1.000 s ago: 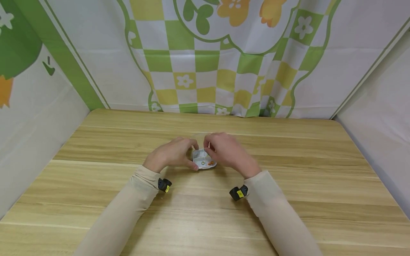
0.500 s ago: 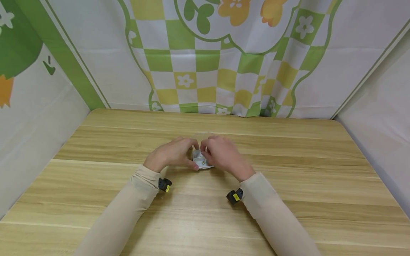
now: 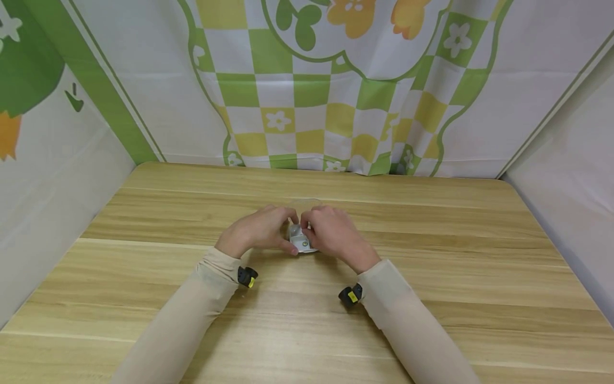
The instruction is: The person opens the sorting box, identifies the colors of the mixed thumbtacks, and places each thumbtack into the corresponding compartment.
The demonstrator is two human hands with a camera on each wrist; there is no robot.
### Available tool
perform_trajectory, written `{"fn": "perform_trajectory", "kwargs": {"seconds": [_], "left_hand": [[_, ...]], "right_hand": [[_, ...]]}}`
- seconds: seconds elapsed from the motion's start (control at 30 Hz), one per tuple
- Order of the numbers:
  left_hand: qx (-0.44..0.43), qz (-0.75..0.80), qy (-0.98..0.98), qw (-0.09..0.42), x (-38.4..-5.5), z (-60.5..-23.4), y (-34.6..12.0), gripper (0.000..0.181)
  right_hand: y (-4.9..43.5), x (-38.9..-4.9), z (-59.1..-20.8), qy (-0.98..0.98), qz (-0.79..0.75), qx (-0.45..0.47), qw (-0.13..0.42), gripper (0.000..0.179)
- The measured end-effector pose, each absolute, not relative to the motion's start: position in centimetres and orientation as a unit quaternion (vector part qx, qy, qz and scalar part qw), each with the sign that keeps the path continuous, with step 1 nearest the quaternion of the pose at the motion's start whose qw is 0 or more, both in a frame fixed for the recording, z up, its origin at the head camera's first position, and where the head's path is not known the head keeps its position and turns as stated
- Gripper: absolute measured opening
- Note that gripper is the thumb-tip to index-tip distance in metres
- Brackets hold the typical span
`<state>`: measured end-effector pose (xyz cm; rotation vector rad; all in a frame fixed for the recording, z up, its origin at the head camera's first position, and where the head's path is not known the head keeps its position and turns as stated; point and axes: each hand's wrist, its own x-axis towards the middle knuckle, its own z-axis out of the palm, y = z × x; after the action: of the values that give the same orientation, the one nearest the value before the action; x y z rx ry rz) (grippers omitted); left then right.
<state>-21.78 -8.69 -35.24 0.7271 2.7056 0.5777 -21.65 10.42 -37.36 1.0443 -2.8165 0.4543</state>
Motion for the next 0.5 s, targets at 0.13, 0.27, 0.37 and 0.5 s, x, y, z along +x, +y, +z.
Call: {"fn": "perform_trajectory", "kwargs": {"seconds": [0.13, 0.27, 0.37, 0.5], "left_hand": [[0.253, 0.200, 0.936, 0.139, -21.84, -35.32, -8.69, 0.062], [0.254, 0.201, 0.936, 0.138, -21.87, -35.34, -8.68, 0.062], [0.256, 0.201, 0.935, 0.138, -21.88, -35.32, -8.68, 0.061], [0.257, 0.202, 0.935, 0.140, -21.86, -35.26, -8.68, 0.061]], "right_hand": [[10.41, -21.59, -37.20, -0.927, 0.149, 0.342, 0.048, 0.003], [10.41, -21.63, -37.23, -0.928, 0.146, 0.341, 0.047, 0.003], [10.40, -21.67, -37.29, -0.928, 0.145, 0.340, 0.048, 0.003], [10.41, -21.64, -37.22, -0.929, 0.146, 0.338, 0.048, 0.004]]}}
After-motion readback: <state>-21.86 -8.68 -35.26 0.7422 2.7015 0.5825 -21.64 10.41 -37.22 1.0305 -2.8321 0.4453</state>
